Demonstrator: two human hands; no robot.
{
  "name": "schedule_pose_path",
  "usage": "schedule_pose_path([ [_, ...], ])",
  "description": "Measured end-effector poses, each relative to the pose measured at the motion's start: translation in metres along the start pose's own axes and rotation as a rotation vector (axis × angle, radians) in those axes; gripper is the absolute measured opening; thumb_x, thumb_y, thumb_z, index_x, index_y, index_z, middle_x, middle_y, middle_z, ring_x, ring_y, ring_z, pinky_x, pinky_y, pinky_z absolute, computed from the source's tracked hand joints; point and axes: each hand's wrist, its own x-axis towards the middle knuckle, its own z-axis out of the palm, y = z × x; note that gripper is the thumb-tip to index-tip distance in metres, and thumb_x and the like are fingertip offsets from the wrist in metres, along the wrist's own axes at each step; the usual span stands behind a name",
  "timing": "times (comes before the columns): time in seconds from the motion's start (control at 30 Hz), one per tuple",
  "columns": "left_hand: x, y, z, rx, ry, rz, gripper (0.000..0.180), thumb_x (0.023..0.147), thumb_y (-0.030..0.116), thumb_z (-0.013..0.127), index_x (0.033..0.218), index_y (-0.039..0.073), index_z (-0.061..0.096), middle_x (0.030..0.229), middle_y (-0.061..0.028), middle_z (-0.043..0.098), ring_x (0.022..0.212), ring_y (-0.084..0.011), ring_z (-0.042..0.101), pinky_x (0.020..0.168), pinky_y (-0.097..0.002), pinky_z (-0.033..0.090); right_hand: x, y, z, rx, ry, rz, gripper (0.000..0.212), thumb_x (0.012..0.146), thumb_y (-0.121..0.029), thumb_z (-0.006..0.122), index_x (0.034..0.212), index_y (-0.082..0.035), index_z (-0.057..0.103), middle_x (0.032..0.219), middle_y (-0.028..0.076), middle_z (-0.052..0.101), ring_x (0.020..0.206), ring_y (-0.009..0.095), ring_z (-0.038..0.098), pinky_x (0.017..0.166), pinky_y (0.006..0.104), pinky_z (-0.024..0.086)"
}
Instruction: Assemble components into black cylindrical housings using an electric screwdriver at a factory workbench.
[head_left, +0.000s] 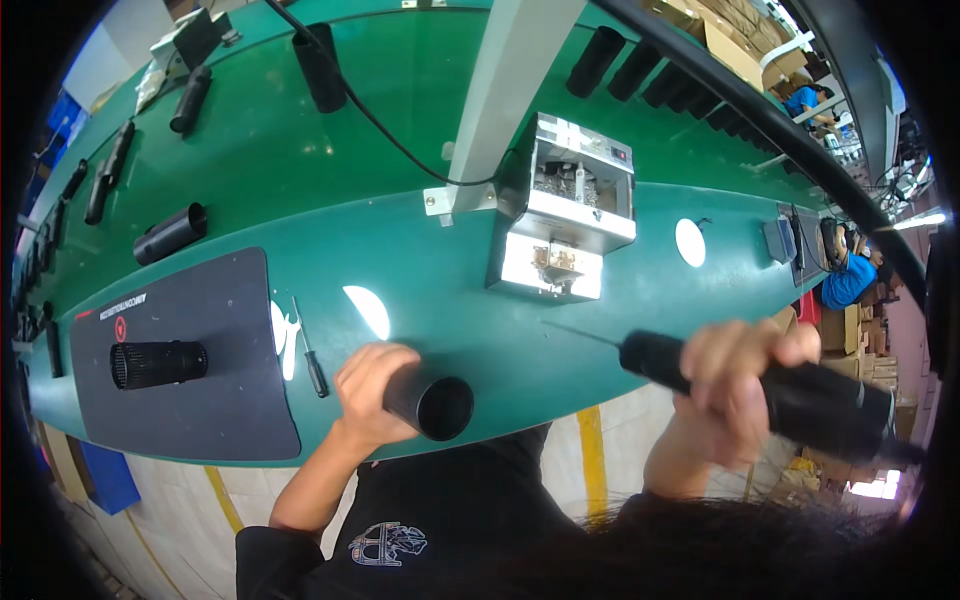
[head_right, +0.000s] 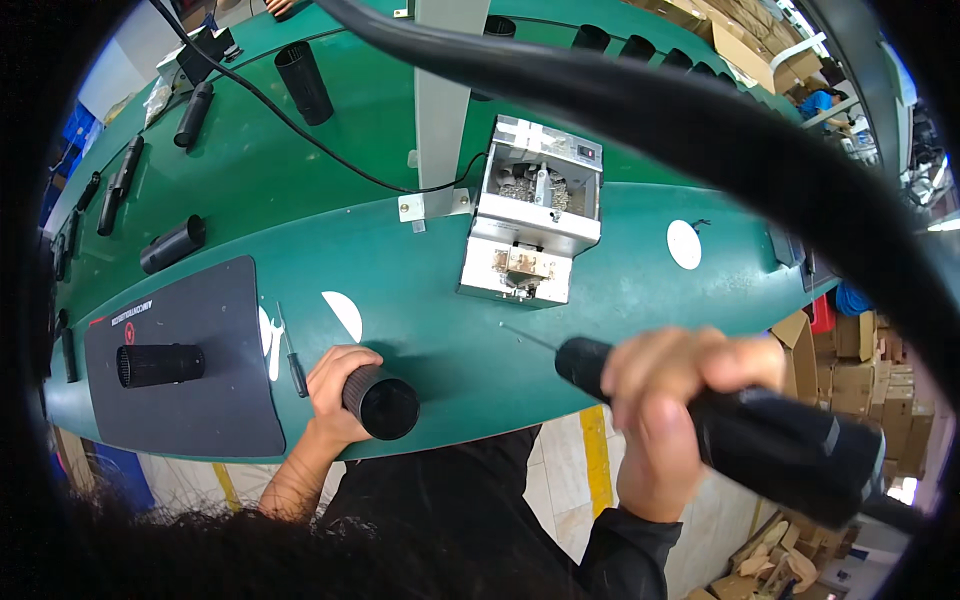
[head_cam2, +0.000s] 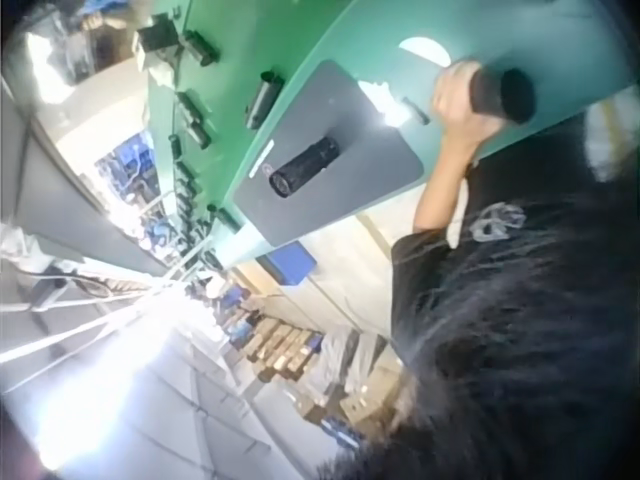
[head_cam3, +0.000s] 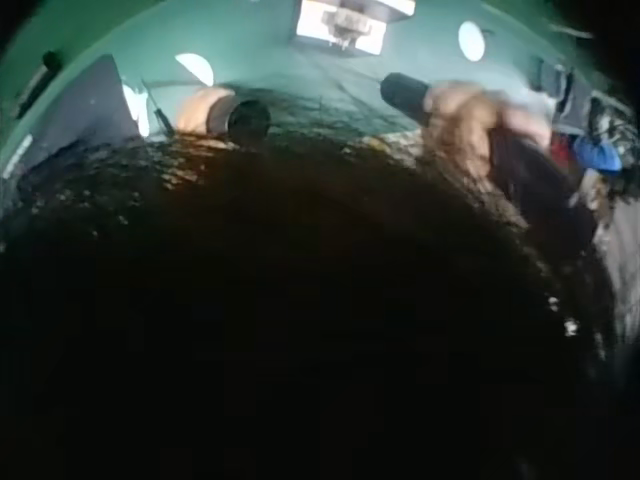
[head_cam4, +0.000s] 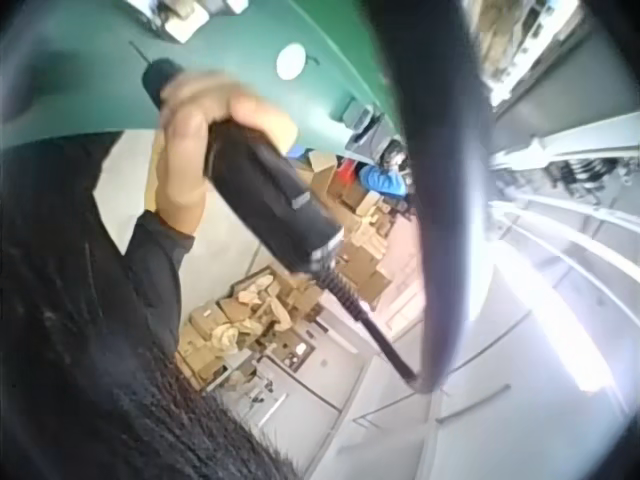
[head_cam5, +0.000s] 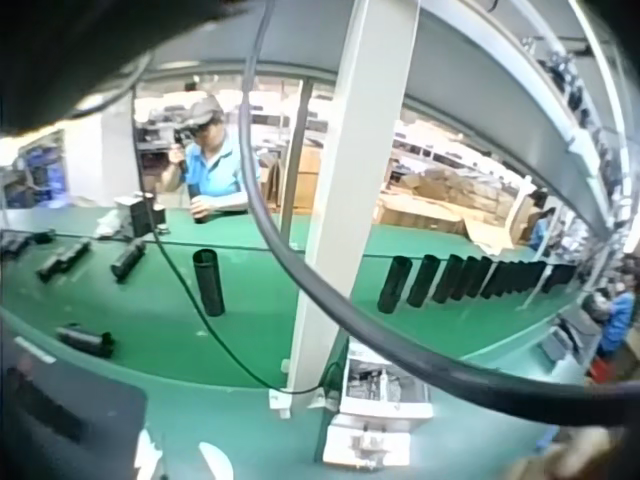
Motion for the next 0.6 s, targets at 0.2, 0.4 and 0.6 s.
schedule_pose_path([
  [0.2,0.001,0.0,0.0,-0.009,-0.02,0.006,0.04,0.065,0.011,0.083,0.099,-0.001,0.064,0.09,-0.0152,0.069,0.078,-0.0309,0.069,0.071,-0.0368,0.054,-0.017,-0.054,-0.008,0.411,-0.115,-0.075,0.033,0.09,-0.003,0.065,0.117,-0.009,0.047,0.071,0.002,0.056,0.055,0.015,0.056,0.054,0.0321,0.045],
  [0.4,-0.002,-0.003,0.0,-0.028,-0.026,0.006,0.039,0.066,0.01,0.083,0.098,-0.001,0.064,0.091,-0.0149,0.07,0.08,-0.0304,0.07,0.074,-0.0372,0.055,-0.031,-0.032,0.015,0.511,-0.214,0.023,0.031,0.09,-0.003,0.066,0.114,-0.009,0.048,0.07,0.002,0.055,0.055,0.015,0.056,0.054,0.0325,0.046],
  [0.6,-0.001,-0.003,0.0,-0.001,0.0,0.025,0.043,0.066,0.019,0.087,0.096,-0.002,0.064,0.085,-0.015,0.069,0.074,-0.0308,0.069,0.07,-0.0367,0.056,-0.045,0.001,0.026,0.482,-0.191,0.096,0.029,0.09,-0.003,0.066,0.112,-0.008,0.048,0.068,0.003,0.054,0.054,0.015,0.057,0.053,0.0329,0.047],
])
